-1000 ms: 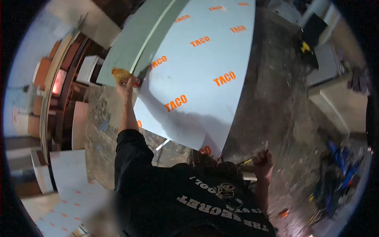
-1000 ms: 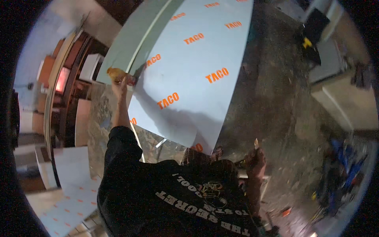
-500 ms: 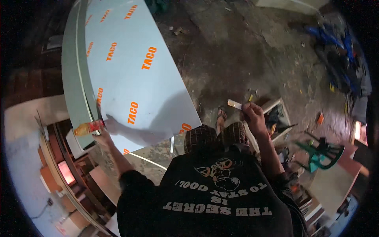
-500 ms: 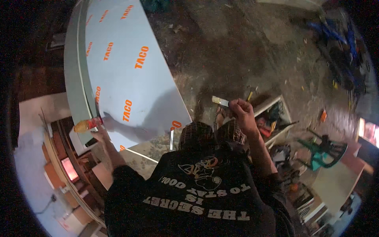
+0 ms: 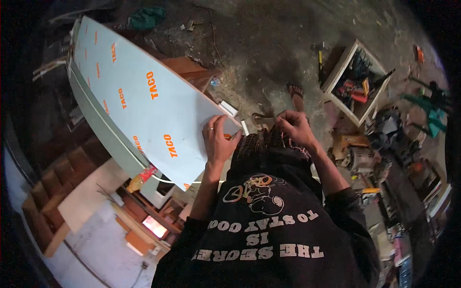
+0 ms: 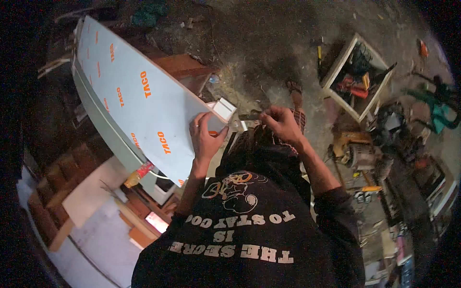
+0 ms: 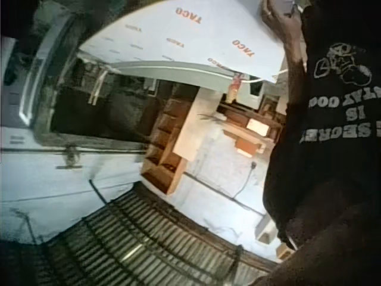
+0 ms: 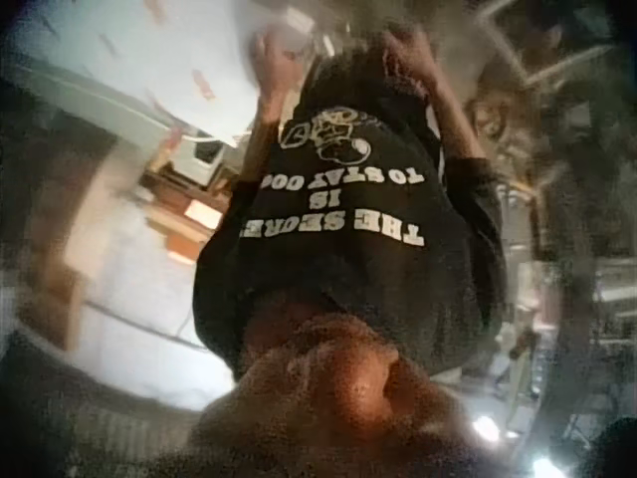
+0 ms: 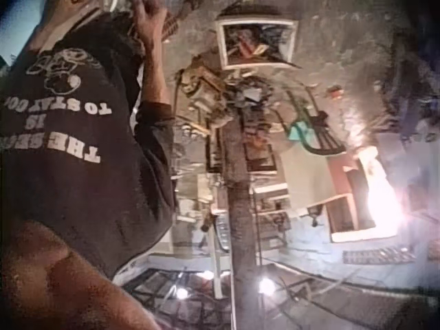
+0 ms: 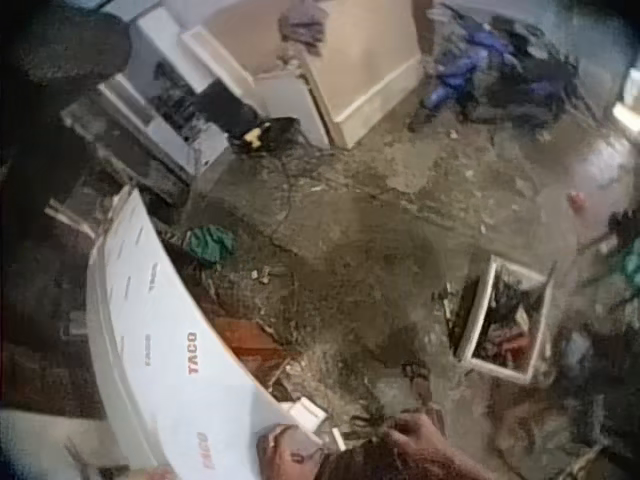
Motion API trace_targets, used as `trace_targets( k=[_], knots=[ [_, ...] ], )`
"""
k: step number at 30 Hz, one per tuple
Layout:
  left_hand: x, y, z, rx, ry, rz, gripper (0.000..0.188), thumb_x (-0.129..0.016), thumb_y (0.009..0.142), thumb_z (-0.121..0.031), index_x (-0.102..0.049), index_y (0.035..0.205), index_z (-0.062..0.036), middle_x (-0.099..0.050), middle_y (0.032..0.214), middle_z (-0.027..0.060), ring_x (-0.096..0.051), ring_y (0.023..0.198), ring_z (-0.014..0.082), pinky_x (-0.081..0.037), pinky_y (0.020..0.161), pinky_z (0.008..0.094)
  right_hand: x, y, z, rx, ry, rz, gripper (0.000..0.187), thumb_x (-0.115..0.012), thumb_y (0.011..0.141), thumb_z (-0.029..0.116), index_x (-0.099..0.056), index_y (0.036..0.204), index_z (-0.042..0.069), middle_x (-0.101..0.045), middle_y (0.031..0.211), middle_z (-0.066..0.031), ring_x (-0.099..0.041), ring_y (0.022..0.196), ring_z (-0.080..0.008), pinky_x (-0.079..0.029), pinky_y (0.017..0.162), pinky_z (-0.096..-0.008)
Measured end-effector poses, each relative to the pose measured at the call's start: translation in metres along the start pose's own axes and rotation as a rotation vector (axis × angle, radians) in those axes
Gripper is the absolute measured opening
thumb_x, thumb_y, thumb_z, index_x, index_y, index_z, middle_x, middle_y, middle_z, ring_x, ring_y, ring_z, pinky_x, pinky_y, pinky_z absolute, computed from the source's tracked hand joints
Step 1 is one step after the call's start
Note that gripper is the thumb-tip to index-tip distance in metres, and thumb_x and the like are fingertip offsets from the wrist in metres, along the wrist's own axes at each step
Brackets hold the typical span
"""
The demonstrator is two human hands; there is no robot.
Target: The person applies adhesive from a bottle onto the surface of a wooden board and a strip of veneer, then begins to press the veneer strip onto the edge of the board.
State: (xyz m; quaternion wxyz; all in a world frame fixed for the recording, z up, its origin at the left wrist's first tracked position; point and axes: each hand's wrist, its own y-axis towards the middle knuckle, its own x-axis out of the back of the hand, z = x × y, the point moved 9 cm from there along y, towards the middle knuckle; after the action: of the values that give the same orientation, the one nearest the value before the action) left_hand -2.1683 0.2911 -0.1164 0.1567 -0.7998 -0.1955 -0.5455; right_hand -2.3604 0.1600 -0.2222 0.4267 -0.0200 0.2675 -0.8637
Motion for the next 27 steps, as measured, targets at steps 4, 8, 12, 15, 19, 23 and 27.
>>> trace_targets(
  k=[4, 8, 12, 15, 19, 23, 27],
  knots=[
    [-0.001, 0.004, -0.004, -0.025, -0.019, 0.011, 0.057, -0.085, 0.068, -0.023, -0.060, 0.116, -0.0054, -0.055, 0.120, 0.0105, -0.053, 0.112, 0.0321, -0.044, 0.094, 0.0450, -0.011, 0.009, 0.002, 0.062, 0.034, 0.001, 0.023, -0.064, 0.092, 0.020, -0.068, 0.088, -0.003, -0.064, 0.072, -0.0026, -0.056, 0.069, -0.0099, -0.046, 0.063, -0.0291],
    [0.000, 0.007, -0.008, -0.052, 0.010, 0.061, 0.055, -0.085, 0.068, -0.022, -0.059, 0.114, -0.0050, -0.055, 0.121, 0.0122, -0.053, 0.112, 0.0332, -0.046, 0.093, 0.0450, -0.022, 0.018, -0.007, 0.072, 0.013, 0.096, 0.024, -0.064, 0.093, 0.021, -0.068, 0.091, -0.002, -0.064, 0.076, -0.0021, -0.055, 0.073, -0.0098, -0.046, 0.066, -0.0285],
    [-0.001, 0.005, -0.009, -0.026, -0.032, 0.065, 0.057, -0.085, 0.070, -0.022, -0.055, 0.115, -0.0035, -0.055, 0.121, 0.0149, -0.052, 0.113, 0.0344, -0.044, 0.096, 0.0460, -0.026, 0.025, -0.007, 0.119, 0.031, 0.108, 0.022, -0.063, 0.092, 0.018, -0.068, 0.092, -0.003, -0.064, 0.076, -0.0027, -0.056, 0.074, -0.0100, -0.047, 0.066, -0.0286],
    [-0.004, 0.002, -0.006, -0.038, -0.032, 0.033, 0.058, -0.084, 0.071, -0.021, -0.052, 0.114, -0.0033, -0.055, 0.121, 0.0164, -0.052, 0.114, 0.0352, -0.042, 0.098, 0.0463, -0.031, 0.029, -0.013, 0.094, 0.019, 0.140, 0.021, -0.063, 0.092, 0.017, -0.068, 0.092, -0.003, -0.065, 0.076, -0.0030, -0.057, 0.074, -0.0098, -0.047, 0.066, -0.0283],
    [-0.004, -0.001, -0.004, -0.058, -0.029, 0.023, 0.056, -0.083, 0.072, -0.021, -0.050, 0.113, -0.0035, -0.054, 0.121, 0.0179, -0.051, 0.113, 0.0363, -0.042, 0.097, 0.0462, -0.037, 0.034, -0.012, 0.196, 0.002, 0.140, 0.021, -0.062, 0.092, 0.017, -0.068, 0.093, -0.004, -0.065, 0.077, -0.0026, -0.057, 0.072, -0.0084, -0.047, 0.063, -0.0270],
    [-0.004, -0.001, -0.003, -0.060, -0.016, 0.023, 0.056, -0.084, 0.071, -0.021, -0.049, 0.112, -0.0036, -0.054, 0.121, 0.0175, -0.051, 0.112, 0.0362, -0.042, 0.097, 0.0463, -0.042, 0.036, -0.022, 0.099, 0.077, 0.165, 0.024, -0.066, 0.090, 0.020, -0.068, 0.092, -0.004, -0.065, 0.072, -0.0071, -0.056, 0.068, -0.0115, -0.047, 0.062, -0.0324],
    [-0.002, 0.000, -0.006, -0.064, -0.022, 0.014, 0.054, -0.084, 0.071, -0.021, -0.049, 0.109, -0.0041, -0.055, 0.119, 0.0167, -0.052, 0.110, 0.0360, -0.043, 0.094, 0.0462, -0.042, 0.035, -0.017, 0.077, 0.077, 0.173, 0.022, -0.066, 0.089, 0.018, -0.068, 0.092, -0.004, -0.065, 0.073, -0.0073, -0.056, 0.068, -0.0107, -0.047, 0.062, -0.0320]
  ],
)
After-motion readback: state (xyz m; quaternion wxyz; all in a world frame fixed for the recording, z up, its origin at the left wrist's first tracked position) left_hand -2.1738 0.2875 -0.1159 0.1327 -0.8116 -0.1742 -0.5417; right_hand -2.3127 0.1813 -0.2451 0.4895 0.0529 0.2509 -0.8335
